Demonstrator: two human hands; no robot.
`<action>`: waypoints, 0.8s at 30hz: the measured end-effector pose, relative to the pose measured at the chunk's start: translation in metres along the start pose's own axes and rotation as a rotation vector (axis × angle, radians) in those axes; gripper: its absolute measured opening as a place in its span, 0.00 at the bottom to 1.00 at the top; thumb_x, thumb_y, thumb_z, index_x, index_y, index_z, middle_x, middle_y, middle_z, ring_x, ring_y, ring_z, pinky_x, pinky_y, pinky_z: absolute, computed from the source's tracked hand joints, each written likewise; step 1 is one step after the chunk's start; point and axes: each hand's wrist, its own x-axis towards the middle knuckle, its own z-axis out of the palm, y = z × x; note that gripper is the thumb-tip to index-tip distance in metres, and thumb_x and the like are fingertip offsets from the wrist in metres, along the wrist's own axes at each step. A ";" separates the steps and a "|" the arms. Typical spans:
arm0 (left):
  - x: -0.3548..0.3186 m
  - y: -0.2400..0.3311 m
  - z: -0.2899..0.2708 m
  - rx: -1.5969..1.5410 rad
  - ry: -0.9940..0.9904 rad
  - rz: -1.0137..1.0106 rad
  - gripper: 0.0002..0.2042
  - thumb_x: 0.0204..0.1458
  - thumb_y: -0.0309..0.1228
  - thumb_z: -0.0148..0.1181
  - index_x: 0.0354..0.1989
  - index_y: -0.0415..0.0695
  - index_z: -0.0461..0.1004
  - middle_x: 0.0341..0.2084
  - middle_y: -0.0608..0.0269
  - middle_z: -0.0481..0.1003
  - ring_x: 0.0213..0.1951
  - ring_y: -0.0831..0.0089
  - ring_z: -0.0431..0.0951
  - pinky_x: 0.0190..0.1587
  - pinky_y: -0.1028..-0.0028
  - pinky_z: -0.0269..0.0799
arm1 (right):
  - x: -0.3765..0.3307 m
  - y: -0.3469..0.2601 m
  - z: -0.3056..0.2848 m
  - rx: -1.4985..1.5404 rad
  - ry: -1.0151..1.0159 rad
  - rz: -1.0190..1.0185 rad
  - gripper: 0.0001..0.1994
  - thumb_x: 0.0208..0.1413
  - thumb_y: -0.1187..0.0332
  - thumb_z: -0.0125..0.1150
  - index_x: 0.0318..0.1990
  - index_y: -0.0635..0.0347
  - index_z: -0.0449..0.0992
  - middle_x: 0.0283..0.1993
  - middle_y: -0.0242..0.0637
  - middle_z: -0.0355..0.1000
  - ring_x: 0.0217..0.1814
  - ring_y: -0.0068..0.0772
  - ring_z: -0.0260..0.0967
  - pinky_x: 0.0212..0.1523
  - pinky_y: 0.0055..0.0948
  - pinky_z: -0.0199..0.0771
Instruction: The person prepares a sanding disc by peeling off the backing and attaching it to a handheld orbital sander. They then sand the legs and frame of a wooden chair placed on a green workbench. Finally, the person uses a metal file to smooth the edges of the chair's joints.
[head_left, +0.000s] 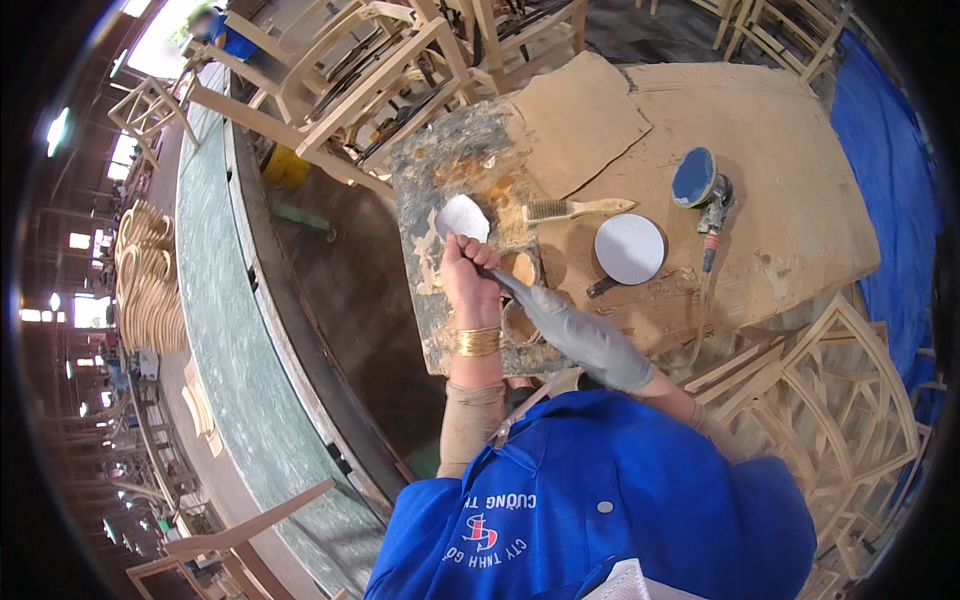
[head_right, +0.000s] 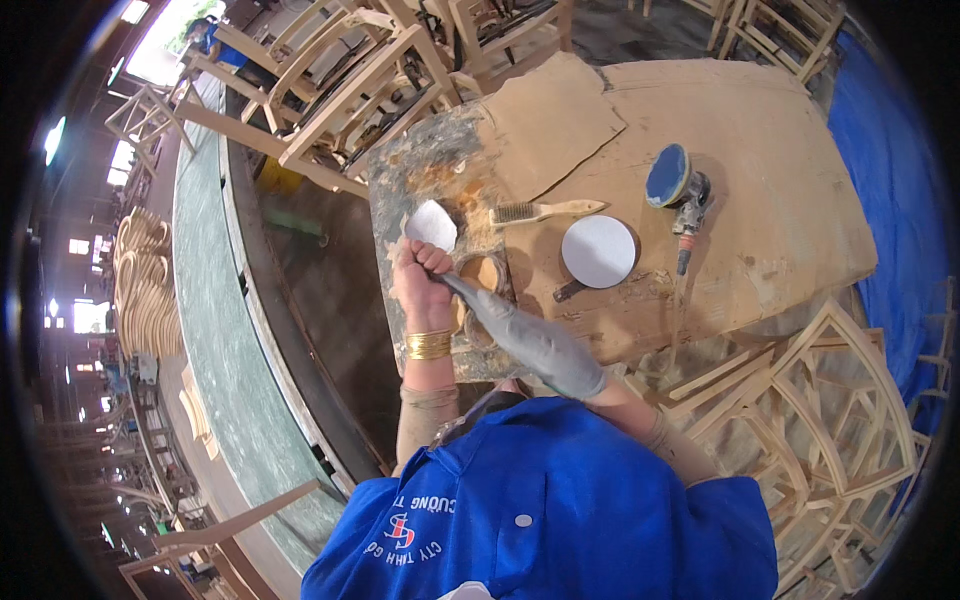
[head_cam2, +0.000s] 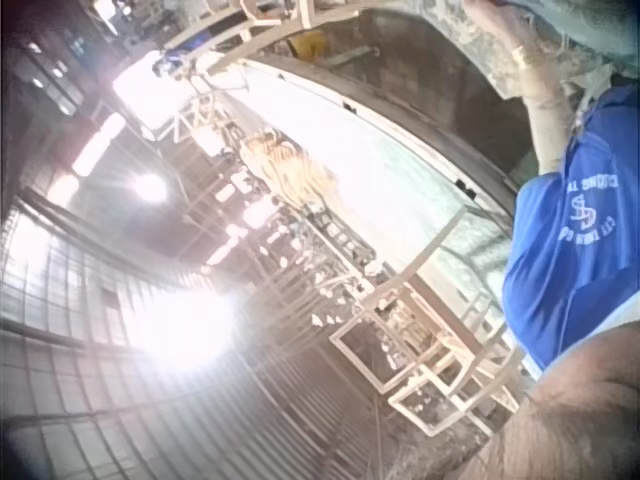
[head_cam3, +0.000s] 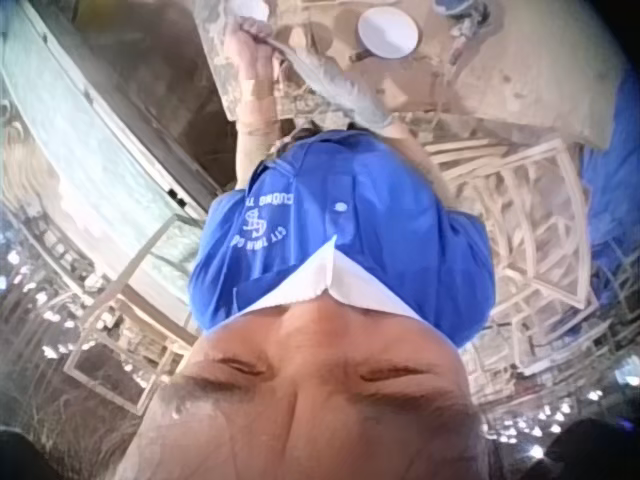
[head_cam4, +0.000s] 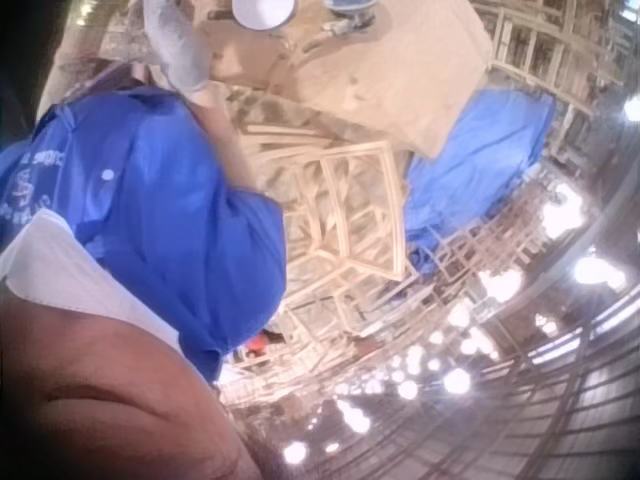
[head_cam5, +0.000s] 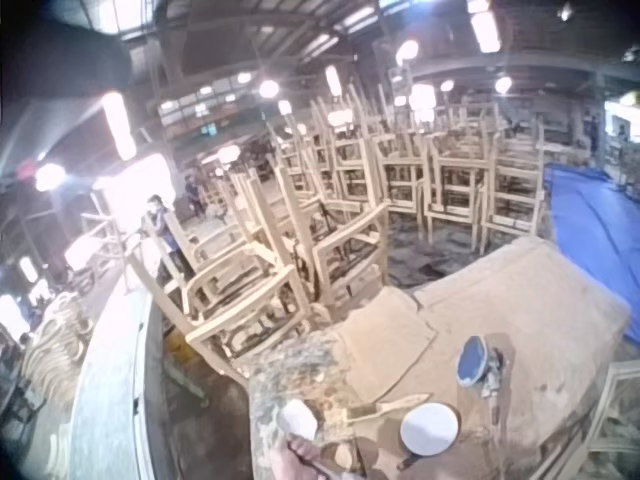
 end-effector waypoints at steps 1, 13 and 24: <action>0.002 -0.001 -0.002 -0.026 -0.164 -0.043 0.16 0.61 0.41 0.39 0.23 0.47 0.61 0.16 0.68 0.64 0.17 0.76 0.60 0.23 0.74 0.60 | 0.016 -0.002 -0.001 -0.387 0.065 -0.015 0.22 0.62 0.65 0.39 0.61 0.67 0.56 0.58 0.40 0.59 0.60 0.33 0.57 0.64 0.31 0.53; 0.030 -0.060 0.026 0.435 -0.240 -0.099 0.13 0.60 0.37 0.44 0.28 0.42 0.66 0.19 0.63 0.69 0.19 0.75 0.68 0.24 0.73 0.65 | 0.016 -0.013 0.030 -3.488 -0.472 -1.336 0.21 0.63 0.60 0.43 0.56 0.68 0.62 0.50 0.35 0.66 0.51 0.23 0.62 0.53 0.23 0.60; 0.131 -0.033 0.154 0.257 -0.188 0.158 0.18 0.59 0.46 0.40 0.22 0.48 0.60 0.12 0.69 0.59 0.16 0.77 0.58 0.19 0.75 0.56 | -0.076 0.009 0.086 -3.489 -0.304 -3.145 0.22 0.54 0.65 0.55 0.55 0.63 0.65 0.55 0.47 0.65 0.56 0.38 0.63 0.53 0.31 0.65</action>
